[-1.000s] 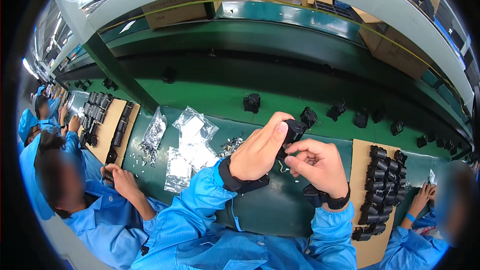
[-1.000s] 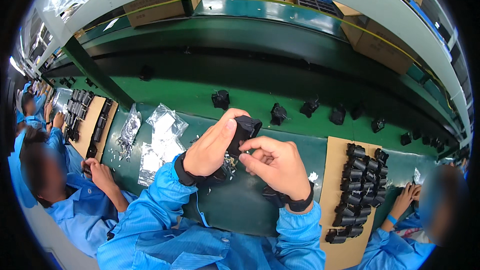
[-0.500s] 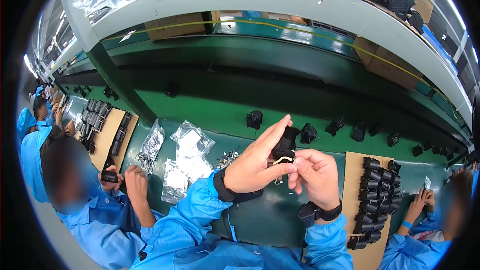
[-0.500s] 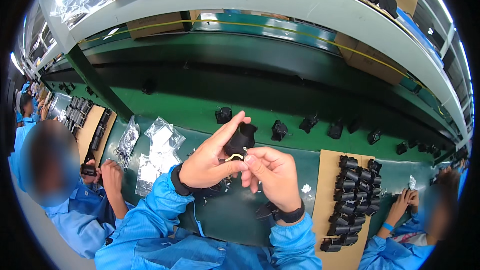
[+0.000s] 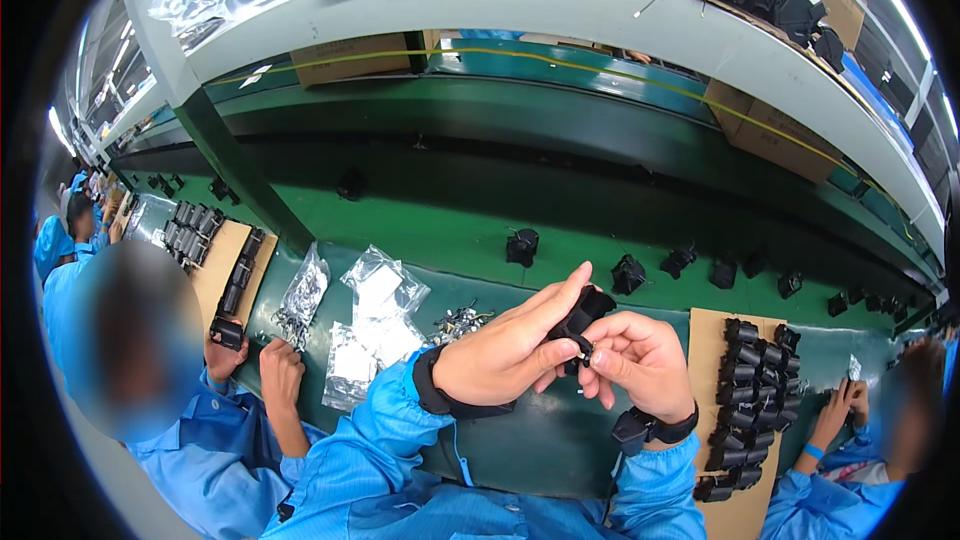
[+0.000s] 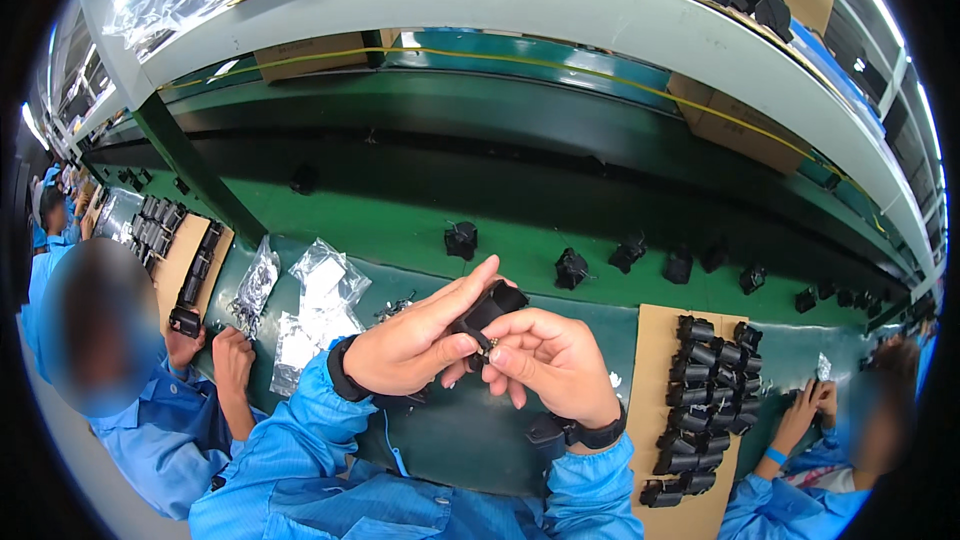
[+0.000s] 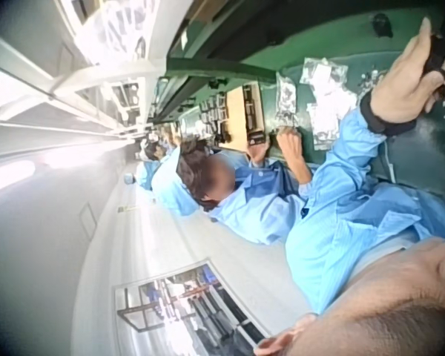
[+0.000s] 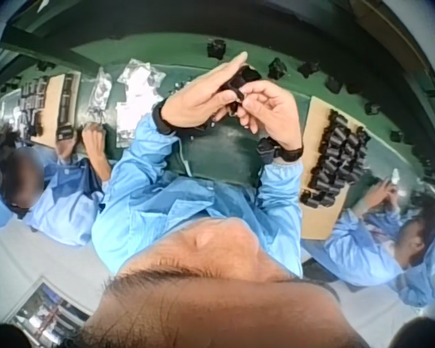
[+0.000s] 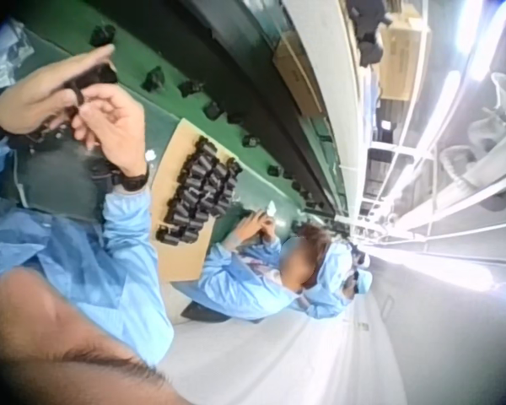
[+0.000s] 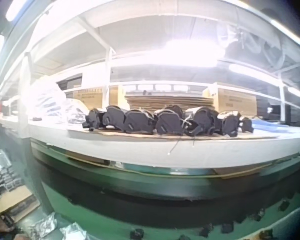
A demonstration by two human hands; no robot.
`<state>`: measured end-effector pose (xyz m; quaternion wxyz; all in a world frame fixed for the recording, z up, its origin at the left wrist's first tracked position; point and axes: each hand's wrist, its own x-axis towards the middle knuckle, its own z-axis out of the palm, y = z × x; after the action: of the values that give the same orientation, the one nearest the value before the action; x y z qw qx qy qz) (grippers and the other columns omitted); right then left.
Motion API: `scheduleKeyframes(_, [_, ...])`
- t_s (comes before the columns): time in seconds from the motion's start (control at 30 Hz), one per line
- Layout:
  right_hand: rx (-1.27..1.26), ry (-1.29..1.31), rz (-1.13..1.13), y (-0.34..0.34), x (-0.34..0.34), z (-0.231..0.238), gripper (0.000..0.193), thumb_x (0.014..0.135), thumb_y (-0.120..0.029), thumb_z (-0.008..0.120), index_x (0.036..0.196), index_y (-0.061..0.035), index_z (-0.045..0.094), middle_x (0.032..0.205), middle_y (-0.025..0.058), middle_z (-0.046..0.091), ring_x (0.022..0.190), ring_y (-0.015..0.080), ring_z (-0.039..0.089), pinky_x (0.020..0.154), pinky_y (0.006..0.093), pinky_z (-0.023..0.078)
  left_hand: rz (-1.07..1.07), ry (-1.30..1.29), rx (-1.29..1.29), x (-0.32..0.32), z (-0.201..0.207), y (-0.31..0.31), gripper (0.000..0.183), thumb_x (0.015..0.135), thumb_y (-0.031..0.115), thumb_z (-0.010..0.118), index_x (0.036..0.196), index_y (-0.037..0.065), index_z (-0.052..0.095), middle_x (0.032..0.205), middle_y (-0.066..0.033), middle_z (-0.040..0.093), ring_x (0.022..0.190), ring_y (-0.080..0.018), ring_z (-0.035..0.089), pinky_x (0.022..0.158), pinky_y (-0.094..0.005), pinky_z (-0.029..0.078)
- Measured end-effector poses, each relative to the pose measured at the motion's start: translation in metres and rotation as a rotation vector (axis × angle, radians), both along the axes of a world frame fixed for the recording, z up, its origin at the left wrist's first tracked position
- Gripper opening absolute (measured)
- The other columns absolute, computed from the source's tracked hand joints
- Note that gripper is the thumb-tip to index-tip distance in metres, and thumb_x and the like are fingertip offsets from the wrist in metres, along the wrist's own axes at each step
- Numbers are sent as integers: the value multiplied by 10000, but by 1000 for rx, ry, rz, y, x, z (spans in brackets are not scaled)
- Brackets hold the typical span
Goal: Assembling small black plastic electronic components by hand at a factory workbench.
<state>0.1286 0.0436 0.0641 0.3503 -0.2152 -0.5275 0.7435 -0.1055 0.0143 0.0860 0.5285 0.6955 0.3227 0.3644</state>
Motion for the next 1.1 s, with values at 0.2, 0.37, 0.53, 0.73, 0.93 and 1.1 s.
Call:
scheduleKeyframes(0.2, [15,-86,-10,-5,5,1,198,1011,-51,708,1184,37,671,944,125,757,778,156,739,584,233,551,-13,171,205,-7,-8,2,745,1093,51,495,1694,14,55,1598,-200,314,945,-190,617,799,-304,574])
scheduleKeyframes(0.37, [56,-231,-52,-9,2,5,169,958,2,753,1116,53,724,986,128,769,802,142,736,617,233,562,-15,211,245,-8,-6,-1,814,1065,132,583,1675,-38,71,1583,-238,307,1350,-322,486,1046,-355,516])
scheduleKeyframes(0.53, [212,-151,-221,-10,-2,5,185,911,56,777,1096,56,787,1052,157,772,809,133,715,617,232,568,76,265,387,-7,-11,3,785,1083,134,537,1669,-57,52,1549,-241,331,1284,-295,532,933,-314,547])
scheduleKeyframes(0.73, [110,-97,-301,-14,-17,4,179,908,42,788,1087,56,789,1090,183,759,834,148,710,590,244,564,121,207,199,-12,-5,-1,766,1088,176,487,1635,-123,41,1573,-324,281,1428,-428,404,1205,-402,330])
scheduleKeyframes(0.93, [97,4,-233,-4,-14,-13,152,947,21,756,1092,64,772,1075,194,751,843,182,722,578,246,557,117,225,380,-13,-11,5,814,1077,155,531,1663,-76,14,1583,-271,282,1325,-341,480,1092,-358,440])
scheduleKeyframes(1.1, [137,-81,-324,-16,-20,2,171,954,29,744,1120,69,752,1068,192,750,854,188,732,587,252,570,103,198,267,-12,-7,5,836,1068,140,553,1667,-67,8,1591,-272,280,1379,-355,440,1137,-359,388])
